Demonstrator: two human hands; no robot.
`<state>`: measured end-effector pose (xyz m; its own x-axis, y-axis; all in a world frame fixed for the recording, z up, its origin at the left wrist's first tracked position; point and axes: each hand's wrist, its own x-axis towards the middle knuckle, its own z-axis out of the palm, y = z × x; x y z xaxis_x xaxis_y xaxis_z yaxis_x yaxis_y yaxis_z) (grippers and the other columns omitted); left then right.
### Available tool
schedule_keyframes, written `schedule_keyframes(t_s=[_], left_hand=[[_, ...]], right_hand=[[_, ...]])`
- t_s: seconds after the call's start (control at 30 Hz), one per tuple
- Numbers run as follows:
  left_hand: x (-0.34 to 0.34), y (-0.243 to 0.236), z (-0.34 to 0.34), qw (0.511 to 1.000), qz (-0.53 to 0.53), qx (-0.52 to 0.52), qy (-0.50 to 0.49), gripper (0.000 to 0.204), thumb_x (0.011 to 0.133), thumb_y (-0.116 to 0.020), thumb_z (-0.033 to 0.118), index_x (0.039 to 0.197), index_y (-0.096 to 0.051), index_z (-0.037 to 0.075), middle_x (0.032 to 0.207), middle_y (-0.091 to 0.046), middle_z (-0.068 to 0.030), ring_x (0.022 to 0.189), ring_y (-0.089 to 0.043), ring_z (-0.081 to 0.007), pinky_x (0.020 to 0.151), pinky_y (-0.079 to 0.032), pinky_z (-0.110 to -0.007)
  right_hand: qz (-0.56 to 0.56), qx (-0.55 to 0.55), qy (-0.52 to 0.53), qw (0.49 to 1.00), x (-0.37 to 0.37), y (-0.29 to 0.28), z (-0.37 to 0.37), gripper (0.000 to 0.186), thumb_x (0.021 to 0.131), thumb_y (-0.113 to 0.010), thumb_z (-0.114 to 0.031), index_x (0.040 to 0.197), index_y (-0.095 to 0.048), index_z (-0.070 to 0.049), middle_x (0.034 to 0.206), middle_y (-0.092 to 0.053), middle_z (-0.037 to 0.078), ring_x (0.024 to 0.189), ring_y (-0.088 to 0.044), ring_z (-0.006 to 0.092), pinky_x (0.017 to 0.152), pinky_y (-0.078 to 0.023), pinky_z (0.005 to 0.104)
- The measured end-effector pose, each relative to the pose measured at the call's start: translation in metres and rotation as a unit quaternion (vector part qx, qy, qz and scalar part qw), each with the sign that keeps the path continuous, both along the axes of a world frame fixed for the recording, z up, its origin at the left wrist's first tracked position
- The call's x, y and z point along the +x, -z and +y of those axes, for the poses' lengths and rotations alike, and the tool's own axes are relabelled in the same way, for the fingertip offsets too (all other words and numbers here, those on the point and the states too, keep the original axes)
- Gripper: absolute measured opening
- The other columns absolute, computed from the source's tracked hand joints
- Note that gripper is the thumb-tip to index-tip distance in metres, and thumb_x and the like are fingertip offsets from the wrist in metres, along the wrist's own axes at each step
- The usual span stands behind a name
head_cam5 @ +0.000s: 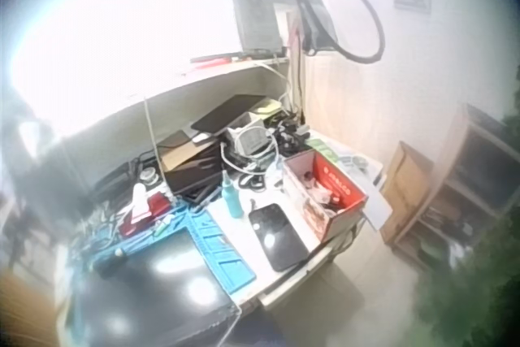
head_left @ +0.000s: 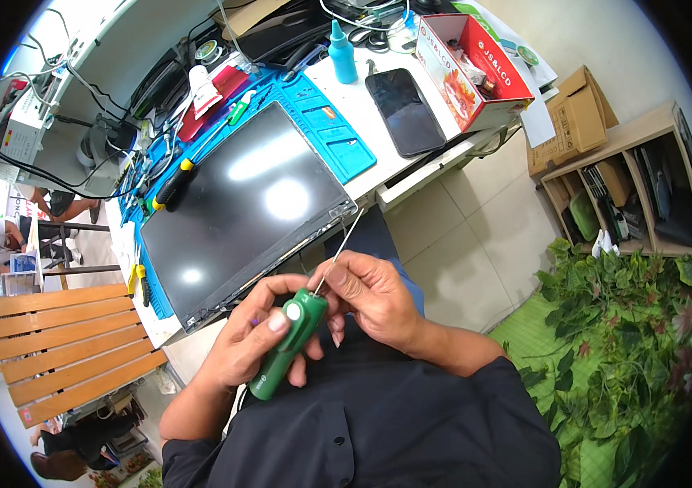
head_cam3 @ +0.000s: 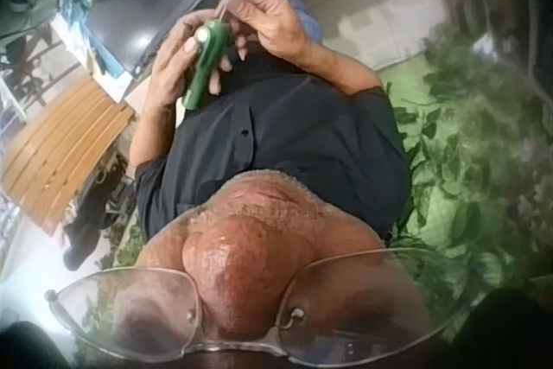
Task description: The person attaches a thin electrical component to the side of a monitor screen by hand and using a small metal tool, then uses a green handled tool to work on the wiring at the base of the screen.
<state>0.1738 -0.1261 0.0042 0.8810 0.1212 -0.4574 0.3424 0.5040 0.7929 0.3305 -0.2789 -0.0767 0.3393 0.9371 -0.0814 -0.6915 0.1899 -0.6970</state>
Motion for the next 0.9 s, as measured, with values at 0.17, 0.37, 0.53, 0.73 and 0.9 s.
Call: schedule_keyframes(t_s=[0.17,0.37,0.53,0.73,0.9], left_hand=[[-0.013,-0.001,-0.004,0.998,-0.063,-0.028,-0.014,0.071,0.115,-0.051,0.021,0.174,-0.019,0.000,0.135,-0.066,-0.0374,0.106,-0.079,-0.0423,0.076,-0.071,-0.048],[-0.024,0.030,0.013,0.954,-0.230,0.189,0.043,0.077,0.094,-0.074,0.003,0.166,-0.046,0.002,0.146,-0.061,-0.0332,0.119,-0.074,-0.0424,0.096,-0.063,-0.050],[-0.010,0.039,0.005,0.685,-0.268,0.676,-0.055,0.085,0.068,-0.109,0.026,0.141,-0.068,0.015,0.130,-0.066,-0.0177,0.106,-0.076,-0.0282,0.088,-0.064,-0.039],[-0.016,0.043,0.007,0.603,-0.248,0.751,-0.102,0.071,0.076,-0.105,0.034,0.133,-0.069,0.009,0.121,-0.072,-0.0206,0.101,-0.074,-0.0286,0.083,-0.062,-0.040],[-0.008,0.035,0.011,0.648,-0.220,0.716,-0.140,0.062,0.076,-0.101,0.020,0.130,-0.073,0.004,0.116,-0.073,-0.0173,0.102,-0.076,-0.0299,0.085,-0.063,-0.040]], right_hand=[[0.054,0.013,0.056,0.997,-0.011,0.011,0.003,0.030,0.118,-0.059,-0.028,0.103,-0.067,-0.004,0.083,-0.069,0.006,0.064,-0.065,0.0129,0.054,-0.055,0.0288],[0.096,0.005,0.062,0.993,-0.021,0.007,0.016,0.026,0.118,-0.060,-0.025,0.102,-0.067,-0.005,0.079,-0.068,0.005,0.058,-0.063,0.0118,0.053,-0.054,0.0285],[0.099,-0.028,0.088,0.991,-0.026,-0.001,0.024,0.030,0.117,-0.063,-0.026,0.097,-0.066,-0.005,0.075,-0.066,0.003,0.057,-0.061,0.0085,0.052,-0.052,0.0266],[0.056,-0.038,0.093,0.993,-0.024,-0.003,0.025,0.032,0.118,-0.062,-0.029,0.099,-0.068,-0.004,0.075,-0.065,0.003,0.058,-0.062,0.0094,0.052,-0.053,0.0272],[0.042,-0.040,0.048,0.997,-0.012,-0.014,0.025,0.033,0.119,-0.059,-0.031,0.107,-0.070,-0.002,0.078,-0.067,0.004,0.061,-0.064,0.0114,0.054,-0.054,0.0278]])
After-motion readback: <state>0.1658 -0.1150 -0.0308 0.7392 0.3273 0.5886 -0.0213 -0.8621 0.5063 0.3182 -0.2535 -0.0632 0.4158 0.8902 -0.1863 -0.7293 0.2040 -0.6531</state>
